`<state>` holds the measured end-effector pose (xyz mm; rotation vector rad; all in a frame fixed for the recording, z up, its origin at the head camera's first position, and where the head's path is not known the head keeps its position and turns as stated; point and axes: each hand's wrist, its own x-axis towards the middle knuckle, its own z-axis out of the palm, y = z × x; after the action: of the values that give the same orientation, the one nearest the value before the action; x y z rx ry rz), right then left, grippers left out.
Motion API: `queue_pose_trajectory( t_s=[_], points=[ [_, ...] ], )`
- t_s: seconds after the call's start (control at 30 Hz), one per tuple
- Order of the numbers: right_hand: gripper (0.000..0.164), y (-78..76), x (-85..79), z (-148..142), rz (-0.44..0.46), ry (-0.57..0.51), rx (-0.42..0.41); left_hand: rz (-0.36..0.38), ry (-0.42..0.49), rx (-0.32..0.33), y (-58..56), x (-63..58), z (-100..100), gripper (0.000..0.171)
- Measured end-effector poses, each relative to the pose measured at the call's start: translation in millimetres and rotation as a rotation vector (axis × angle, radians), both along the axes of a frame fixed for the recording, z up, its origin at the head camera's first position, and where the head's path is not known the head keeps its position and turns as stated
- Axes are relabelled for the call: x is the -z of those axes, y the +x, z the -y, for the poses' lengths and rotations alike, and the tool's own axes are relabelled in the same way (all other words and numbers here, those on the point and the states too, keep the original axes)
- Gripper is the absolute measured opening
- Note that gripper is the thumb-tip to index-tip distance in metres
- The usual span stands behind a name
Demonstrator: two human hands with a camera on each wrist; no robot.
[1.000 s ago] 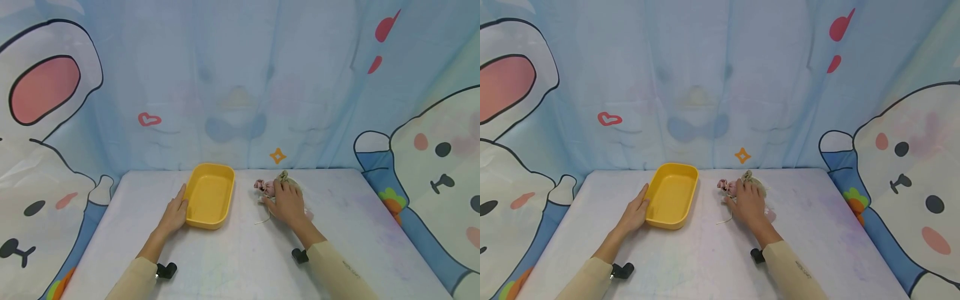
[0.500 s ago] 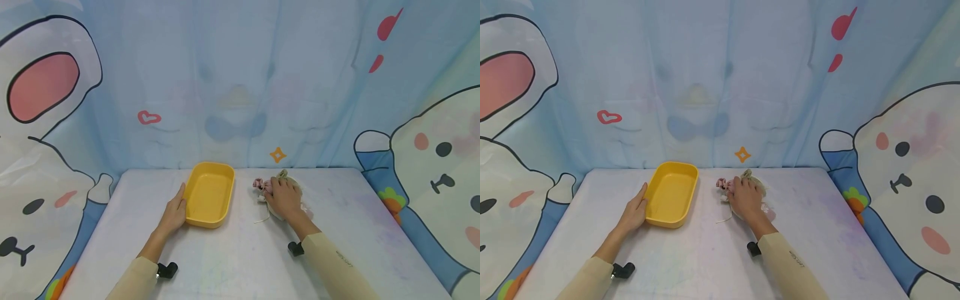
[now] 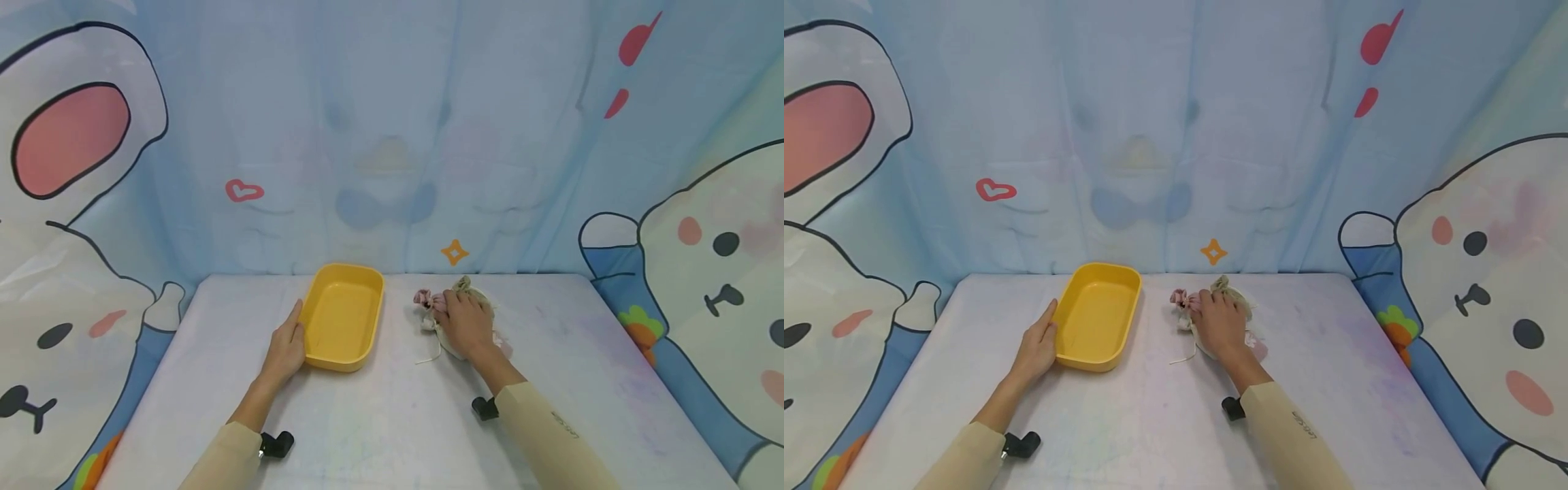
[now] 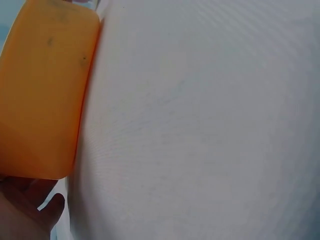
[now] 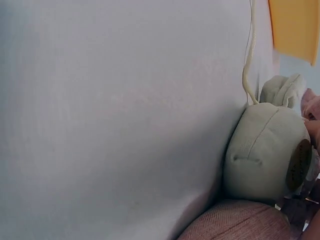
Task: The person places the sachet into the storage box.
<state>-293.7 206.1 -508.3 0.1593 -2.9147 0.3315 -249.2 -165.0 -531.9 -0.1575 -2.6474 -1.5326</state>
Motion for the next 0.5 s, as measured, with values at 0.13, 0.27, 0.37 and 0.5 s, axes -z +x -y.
queue_pose_trajectory(
  t_s=[0.13,0.27,0.37,0.5],
  points=[
    [0.05,0.1,-0.2,3,-0.048,-0.04,-0.003,0.016,-0.017,-0.002,1.9,-1.3,-2,0.056],
    [0.049,-1.1,-6.2,9,-0.108,-0.125,-0.036,0.022,-0.021,-0.004,4.0,-3.9,-6,0.057],
    [0.05,-1.7,-15.2,17,-0.137,-0.2,-0.077,0.016,-0.017,-0.009,5.9,-5.4,-9,0.057],
    [0.05,-0.8,-28.5,33,-0.129,-0.351,-0.113,0.026,-0.028,-0.015,9.1,-6.1,-12,0.057]
  ],
)
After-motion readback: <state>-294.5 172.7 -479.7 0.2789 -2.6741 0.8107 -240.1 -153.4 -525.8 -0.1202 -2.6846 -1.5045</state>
